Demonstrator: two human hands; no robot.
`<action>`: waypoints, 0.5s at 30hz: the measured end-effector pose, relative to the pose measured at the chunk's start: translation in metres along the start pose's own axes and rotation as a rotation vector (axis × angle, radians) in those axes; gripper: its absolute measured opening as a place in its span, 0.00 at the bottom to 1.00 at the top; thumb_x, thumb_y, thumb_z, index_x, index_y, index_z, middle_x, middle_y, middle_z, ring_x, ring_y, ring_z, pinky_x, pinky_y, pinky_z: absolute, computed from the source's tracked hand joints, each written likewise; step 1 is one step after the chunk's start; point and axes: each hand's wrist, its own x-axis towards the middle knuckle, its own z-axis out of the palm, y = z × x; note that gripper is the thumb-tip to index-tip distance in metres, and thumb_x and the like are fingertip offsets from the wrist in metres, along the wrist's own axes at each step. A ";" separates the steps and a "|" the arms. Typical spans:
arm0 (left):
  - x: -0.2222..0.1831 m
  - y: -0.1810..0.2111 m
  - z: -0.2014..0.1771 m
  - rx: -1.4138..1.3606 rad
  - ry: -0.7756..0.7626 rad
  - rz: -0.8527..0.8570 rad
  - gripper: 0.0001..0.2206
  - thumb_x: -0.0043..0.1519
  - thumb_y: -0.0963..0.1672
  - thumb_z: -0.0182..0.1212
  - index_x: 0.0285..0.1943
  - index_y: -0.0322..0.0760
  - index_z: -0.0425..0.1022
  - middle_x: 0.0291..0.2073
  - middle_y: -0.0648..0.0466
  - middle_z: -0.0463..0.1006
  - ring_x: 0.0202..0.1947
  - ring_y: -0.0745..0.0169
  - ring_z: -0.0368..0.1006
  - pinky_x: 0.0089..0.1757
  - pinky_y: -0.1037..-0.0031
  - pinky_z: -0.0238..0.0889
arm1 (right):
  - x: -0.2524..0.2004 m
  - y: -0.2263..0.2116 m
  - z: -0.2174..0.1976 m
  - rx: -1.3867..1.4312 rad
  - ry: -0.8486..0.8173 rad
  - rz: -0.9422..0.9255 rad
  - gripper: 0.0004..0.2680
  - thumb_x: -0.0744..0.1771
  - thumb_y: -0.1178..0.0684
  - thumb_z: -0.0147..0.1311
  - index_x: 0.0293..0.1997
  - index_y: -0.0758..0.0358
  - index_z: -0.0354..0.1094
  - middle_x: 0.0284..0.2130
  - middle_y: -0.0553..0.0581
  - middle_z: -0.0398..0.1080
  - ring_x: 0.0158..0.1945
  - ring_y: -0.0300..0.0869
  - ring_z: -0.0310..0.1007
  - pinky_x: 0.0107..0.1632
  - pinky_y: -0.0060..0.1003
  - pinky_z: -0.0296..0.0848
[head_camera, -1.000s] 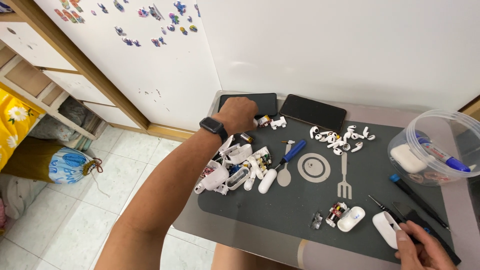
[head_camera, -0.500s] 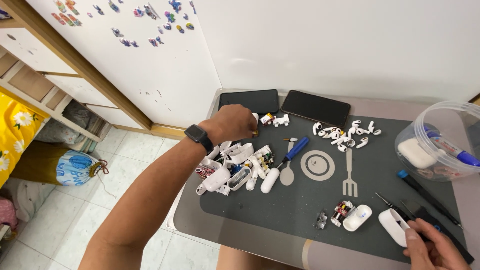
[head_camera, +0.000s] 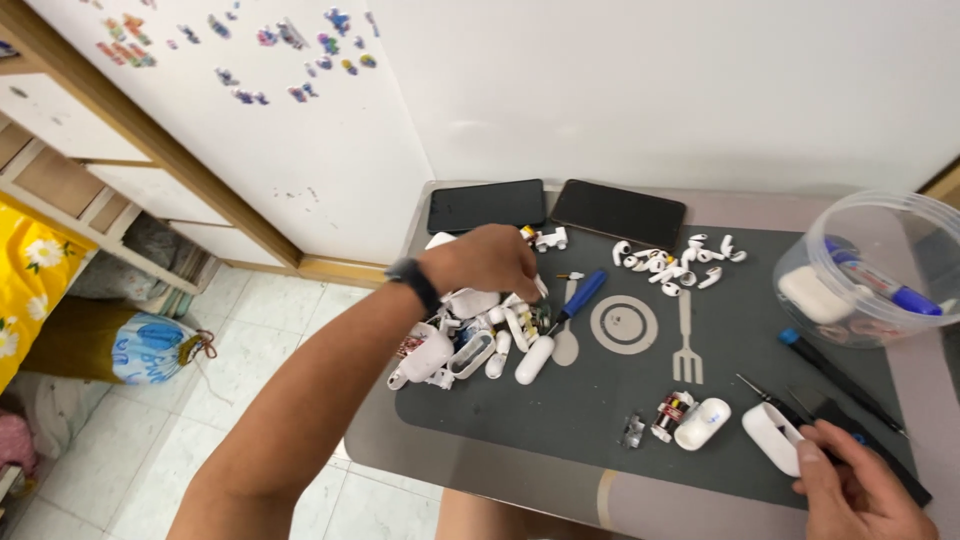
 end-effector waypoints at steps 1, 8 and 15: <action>-0.003 -0.001 -0.004 0.002 -0.002 0.002 0.11 0.53 0.51 0.66 0.29 0.42 0.81 0.23 0.58 0.76 0.28 0.63 0.69 0.31 0.70 0.57 | 0.000 0.001 -0.001 0.000 0.002 0.002 0.12 0.74 0.56 0.59 0.65 0.74 0.74 0.51 0.66 0.75 0.43 0.59 0.75 0.42 0.52 0.77; -0.016 -0.011 -0.012 -0.472 -0.005 -0.019 0.09 0.61 0.46 0.67 0.29 0.41 0.77 0.23 0.59 0.71 0.26 0.69 0.64 0.34 0.75 0.57 | -0.001 0.007 0.004 0.118 0.034 -0.054 0.10 0.75 0.62 0.58 0.63 0.80 0.74 0.50 0.70 0.75 0.41 0.55 0.74 0.41 0.47 0.76; -0.031 -0.001 -0.007 -0.596 0.079 0.008 0.04 0.63 0.42 0.65 0.37 0.41 0.76 0.27 0.60 0.69 0.22 0.71 0.58 0.23 0.79 0.57 | -0.002 -0.006 0.000 0.146 0.065 0.010 0.08 0.74 0.63 0.59 0.60 0.77 0.76 0.45 0.64 0.76 0.35 0.48 0.73 0.42 0.41 0.73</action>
